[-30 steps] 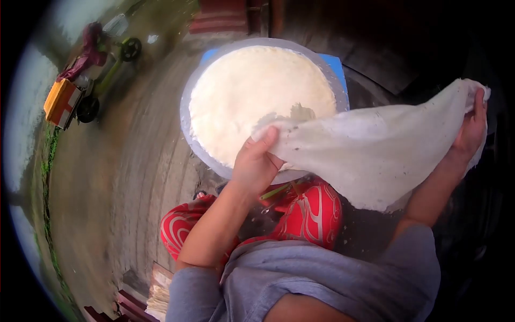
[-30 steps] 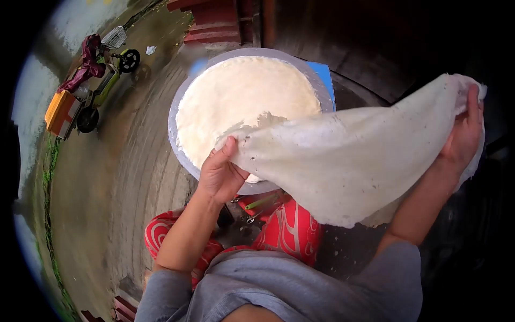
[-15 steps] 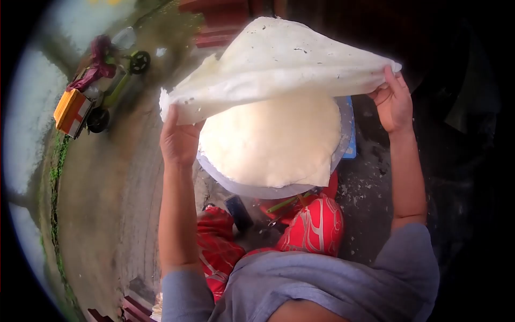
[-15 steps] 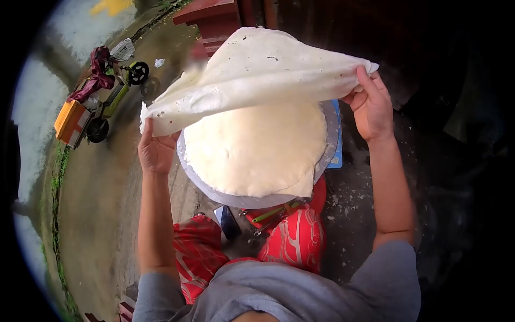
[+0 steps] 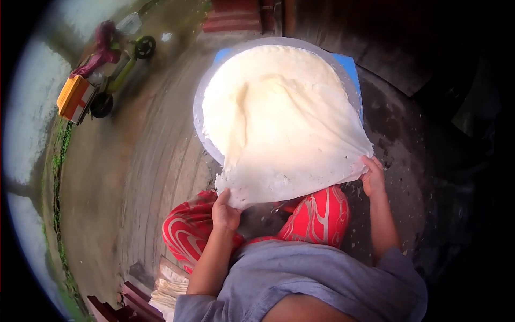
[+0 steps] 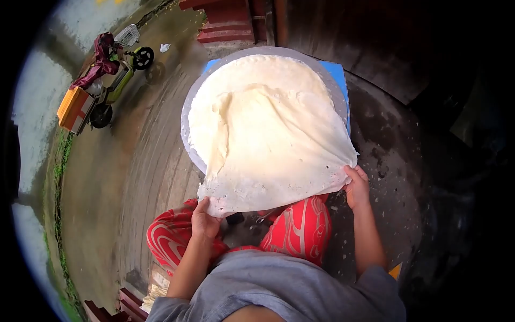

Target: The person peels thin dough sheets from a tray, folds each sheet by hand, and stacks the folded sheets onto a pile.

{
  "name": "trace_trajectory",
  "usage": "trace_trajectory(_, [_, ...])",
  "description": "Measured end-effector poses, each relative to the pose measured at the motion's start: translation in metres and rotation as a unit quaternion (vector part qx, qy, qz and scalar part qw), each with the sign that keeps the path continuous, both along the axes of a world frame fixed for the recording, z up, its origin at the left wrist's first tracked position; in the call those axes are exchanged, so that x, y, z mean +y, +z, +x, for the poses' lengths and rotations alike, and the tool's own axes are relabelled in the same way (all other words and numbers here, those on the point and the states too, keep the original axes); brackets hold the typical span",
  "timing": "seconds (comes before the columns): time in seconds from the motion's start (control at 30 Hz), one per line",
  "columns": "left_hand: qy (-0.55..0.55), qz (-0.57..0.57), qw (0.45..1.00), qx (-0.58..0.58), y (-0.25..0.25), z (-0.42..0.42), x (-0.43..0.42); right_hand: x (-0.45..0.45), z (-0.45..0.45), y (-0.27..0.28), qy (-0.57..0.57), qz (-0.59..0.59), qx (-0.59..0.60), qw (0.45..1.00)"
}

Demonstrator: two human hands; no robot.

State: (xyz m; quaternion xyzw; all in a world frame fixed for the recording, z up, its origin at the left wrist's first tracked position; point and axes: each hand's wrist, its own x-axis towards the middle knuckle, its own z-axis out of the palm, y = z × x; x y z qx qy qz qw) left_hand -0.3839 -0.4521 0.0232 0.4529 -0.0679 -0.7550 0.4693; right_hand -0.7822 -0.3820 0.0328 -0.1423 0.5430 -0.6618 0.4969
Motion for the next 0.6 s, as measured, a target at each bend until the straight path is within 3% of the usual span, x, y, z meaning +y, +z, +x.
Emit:
trace_trajectory(0.07, [0.022,0.023,0.999,0.029,0.004,0.007,0.009,0.008,0.005,0.014,-0.019,-0.043,-0.005,0.999])
trace_trajectory(0.13, [0.020,0.116,0.977,0.178,0.002,0.017,0.020,0.009,0.011,0.025,-0.017,-0.057,-0.025,0.998])
trace_trajectory(0.17, [0.001,0.109,0.960,0.258,0.000,0.023,0.023,0.007,0.013,0.033,-0.013,-0.079,-0.047,0.996])
trace_trajectory(0.27, [0.026,0.036,0.935,0.353,0.035,0.015,0.019,-0.008,0.012,0.045,-0.004,-0.096,-0.086,0.992])
trace_trajectory(0.37, [0.059,0.020,0.941,0.332,0.033,0.014,-0.026,-0.050,0.008,0.052,0.008,-0.071,-0.137,0.988])
trace_trajectory(0.4, [0.049,-0.023,0.932,0.358,0.018,0.015,-0.049,-0.072,0.002,0.042,-0.008,-0.063,-0.113,0.992])
trace_trajectory(0.43, [0.073,-0.032,0.946,0.313,0.024,0.004,-0.072,-0.093,-0.016,0.024,0.040,-0.085,-0.130,0.987])
trace_trajectory(0.47, [0.028,-0.119,0.931,0.343,0.008,0.003,-0.096,-0.117,-0.012,0.023,0.034,-0.121,-0.124,0.984])
trace_trajectory(0.5, [0.069,-0.132,0.966,0.213,0.041,-0.023,-0.103,-0.140,-0.009,0.019,0.030,-0.133,-0.173,0.975])
trace_trajectory(0.53, [0.069,-0.134,0.965,0.214,0.044,-0.029,-0.112,-0.148,0.012,0.045,0.054,-0.141,-0.152,0.977])
trace_trajectory(0.6, [0.043,-0.099,0.992,0.069,0.043,-0.035,-0.128,-0.166,0.021,0.041,0.053,0.009,-0.041,0.998])
